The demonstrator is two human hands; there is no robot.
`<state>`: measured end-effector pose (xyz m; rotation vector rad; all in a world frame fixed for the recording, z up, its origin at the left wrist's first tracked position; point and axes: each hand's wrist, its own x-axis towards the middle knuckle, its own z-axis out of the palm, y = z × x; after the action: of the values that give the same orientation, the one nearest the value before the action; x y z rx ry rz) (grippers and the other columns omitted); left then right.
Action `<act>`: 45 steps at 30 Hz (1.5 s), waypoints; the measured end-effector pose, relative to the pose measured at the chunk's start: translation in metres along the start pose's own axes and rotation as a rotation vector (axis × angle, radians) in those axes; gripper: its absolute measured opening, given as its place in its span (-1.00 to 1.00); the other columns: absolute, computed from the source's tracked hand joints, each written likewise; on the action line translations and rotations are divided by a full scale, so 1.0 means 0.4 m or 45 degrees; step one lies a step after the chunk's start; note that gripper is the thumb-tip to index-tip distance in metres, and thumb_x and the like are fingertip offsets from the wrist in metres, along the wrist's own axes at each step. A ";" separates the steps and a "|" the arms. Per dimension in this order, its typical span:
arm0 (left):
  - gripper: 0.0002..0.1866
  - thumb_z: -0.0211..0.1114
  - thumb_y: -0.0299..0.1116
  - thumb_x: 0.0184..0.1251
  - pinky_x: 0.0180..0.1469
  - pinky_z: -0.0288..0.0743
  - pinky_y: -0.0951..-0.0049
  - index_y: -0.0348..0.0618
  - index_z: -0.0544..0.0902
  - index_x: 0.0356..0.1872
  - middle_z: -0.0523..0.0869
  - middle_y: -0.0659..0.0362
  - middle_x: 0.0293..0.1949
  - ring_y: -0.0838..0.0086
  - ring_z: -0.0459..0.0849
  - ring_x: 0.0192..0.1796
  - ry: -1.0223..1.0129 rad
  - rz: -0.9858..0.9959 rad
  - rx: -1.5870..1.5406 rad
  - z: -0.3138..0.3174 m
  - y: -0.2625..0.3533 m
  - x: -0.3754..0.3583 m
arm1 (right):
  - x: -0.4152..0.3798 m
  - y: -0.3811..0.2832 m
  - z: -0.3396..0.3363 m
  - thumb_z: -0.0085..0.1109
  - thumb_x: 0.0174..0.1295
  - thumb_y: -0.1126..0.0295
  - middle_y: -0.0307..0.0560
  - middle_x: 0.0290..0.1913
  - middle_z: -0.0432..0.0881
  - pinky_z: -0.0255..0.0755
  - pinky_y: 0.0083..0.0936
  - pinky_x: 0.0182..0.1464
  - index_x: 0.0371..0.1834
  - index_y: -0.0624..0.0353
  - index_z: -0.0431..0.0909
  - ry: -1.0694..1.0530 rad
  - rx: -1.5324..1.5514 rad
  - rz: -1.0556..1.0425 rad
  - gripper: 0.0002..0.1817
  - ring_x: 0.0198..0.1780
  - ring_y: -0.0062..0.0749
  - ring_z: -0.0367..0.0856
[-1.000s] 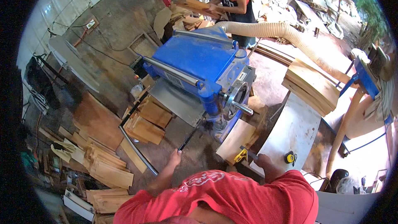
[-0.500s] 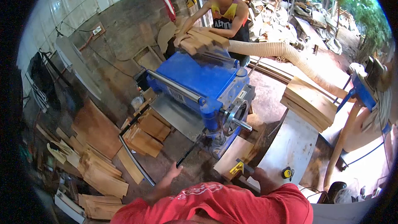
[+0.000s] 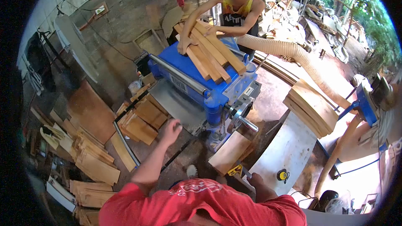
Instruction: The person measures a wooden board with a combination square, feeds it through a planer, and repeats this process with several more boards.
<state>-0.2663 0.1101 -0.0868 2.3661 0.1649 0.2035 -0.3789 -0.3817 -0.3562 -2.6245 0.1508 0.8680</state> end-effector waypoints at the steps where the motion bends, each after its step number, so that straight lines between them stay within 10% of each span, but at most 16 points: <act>1: -0.65 0.29 -0.29 0.31 0.20 0.42 0.25 -0.18 0.55 0.07 0.60 0.02 0.06 0.14 0.56 0.15 0.123 0.213 -0.040 -0.003 0.025 0.076 | -0.013 -0.009 0.002 0.19 0.15 -0.06 0.20 -0.15 0.69 0.50 -0.10 0.01 -0.15 0.21 0.64 0.013 0.010 0.016 -0.49 -0.06 0.09 0.66; 8: -0.62 0.27 -0.30 0.28 0.15 0.42 0.16 -0.26 0.51 0.06 0.52 -0.08 0.09 0.05 0.55 0.09 0.561 0.789 0.059 -0.041 0.247 0.519 | -0.139 -0.068 0.023 0.21 0.15 -0.03 0.26 -0.17 0.68 0.50 -0.09 0.00 -0.20 0.27 0.64 0.201 0.081 0.128 -0.50 -0.09 0.15 0.65; 16: 0.02 0.41 -0.05 0.17 0.29 0.41 0.32 -0.63 0.05 0.39 0.41 -0.29 0.28 0.07 0.42 0.34 -0.107 -0.306 0.177 0.043 0.209 0.847 | -0.286 -0.106 0.053 0.26 0.12 0.01 0.31 -0.21 0.68 0.52 -0.08 -0.03 -0.20 0.34 0.63 0.379 0.289 0.369 -0.49 -0.11 0.18 0.66; 23: 0.41 0.60 0.02 -0.10 0.34 0.40 0.39 -0.49 -0.32 0.46 0.38 -0.27 0.33 0.15 0.43 0.36 -0.135 -0.586 -0.004 0.031 0.199 0.885 | -0.340 0.022 0.256 0.32 0.11 0.05 0.34 -0.18 0.67 0.49 -0.01 0.01 -0.17 0.34 0.61 0.515 0.198 0.338 -0.50 -0.08 0.22 0.64; 29: 0.32 0.57 -0.04 0.01 0.33 0.41 0.33 -0.41 -0.31 0.47 0.35 -0.21 0.36 0.09 0.40 0.38 -0.168 -0.757 -0.234 0.067 0.086 1.038 | -0.377 0.004 0.261 0.32 0.10 0.04 0.33 -0.17 0.67 0.49 0.02 0.00 -0.15 0.34 0.61 0.416 0.295 0.453 -0.49 -0.08 0.22 0.64; 31: 0.24 0.56 -0.03 0.02 0.32 0.42 0.33 -0.42 -0.16 0.47 0.36 -0.18 0.36 0.04 0.42 0.36 -0.688 -0.446 0.549 0.040 0.093 1.064 | -0.385 -0.015 0.241 0.32 0.10 0.04 0.33 -0.17 0.67 0.49 0.02 0.00 -0.15 0.34 0.61 0.379 0.316 0.504 -0.49 -0.08 0.22 0.64; 32: -0.03 0.56 -0.02 0.01 0.23 0.51 0.32 -0.44 0.29 0.34 0.51 -0.14 0.27 0.12 0.55 0.26 -0.011 -0.954 -0.300 0.048 0.121 1.000 | -0.386 -0.020 0.230 0.32 0.10 0.04 0.33 -0.17 0.67 0.49 0.02 0.00 -0.15 0.34 0.61 0.371 0.325 0.526 -0.49 -0.08 0.22 0.64; 36: -0.48 0.55 -0.09 0.01 0.01 0.63 0.23 -0.36 0.72 -0.16 0.74 -0.06 -0.04 0.23 0.75 -0.03 0.029 -0.629 -0.283 0.103 -0.006 1.074 | -0.372 -0.070 0.139 0.31 0.11 0.05 0.32 -0.16 0.67 0.50 0.01 0.00 -0.15 0.32 0.62 0.372 0.359 0.571 -0.51 -0.07 0.22 0.65; 43: -0.51 0.55 -0.14 0.02 -0.17 0.62 0.18 -0.41 0.71 -0.21 0.76 -0.10 -0.17 0.19 0.77 -0.21 0.052 -0.630 -0.403 0.075 0.043 1.031 | -0.382 -0.089 0.123 0.32 0.11 0.12 0.31 -0.18 0.68 0.52 -0.01 -0.02 -0.17 0.31 0.63 0.425 0.400 0.556 -0.56 -0.08 0.21 0.65; 45: -0.73 0.47 -0.45 0.14 -0.23 0.56 0.19 -0.46 0.67 -0.24 0.73 -0.08 -0.24 0.18 0.70 -0.27 0.013 -0.694 -0.613 0.047 0.085 0.995 | -0.378 -0.077 0.146 0.33 0.10 0.13 0.31 -0.20 0.68 0.52 -0.01 -0.05 -0.19 0.31 0.62 0.434 0.344 0.567 -0.58 -0.09 0.20 0.66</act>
<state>0.1291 0.1440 -0.0373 1.7667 0.6747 -0.0118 -0.5261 -0.3333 -0.3002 -2.4894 0.9028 0.4711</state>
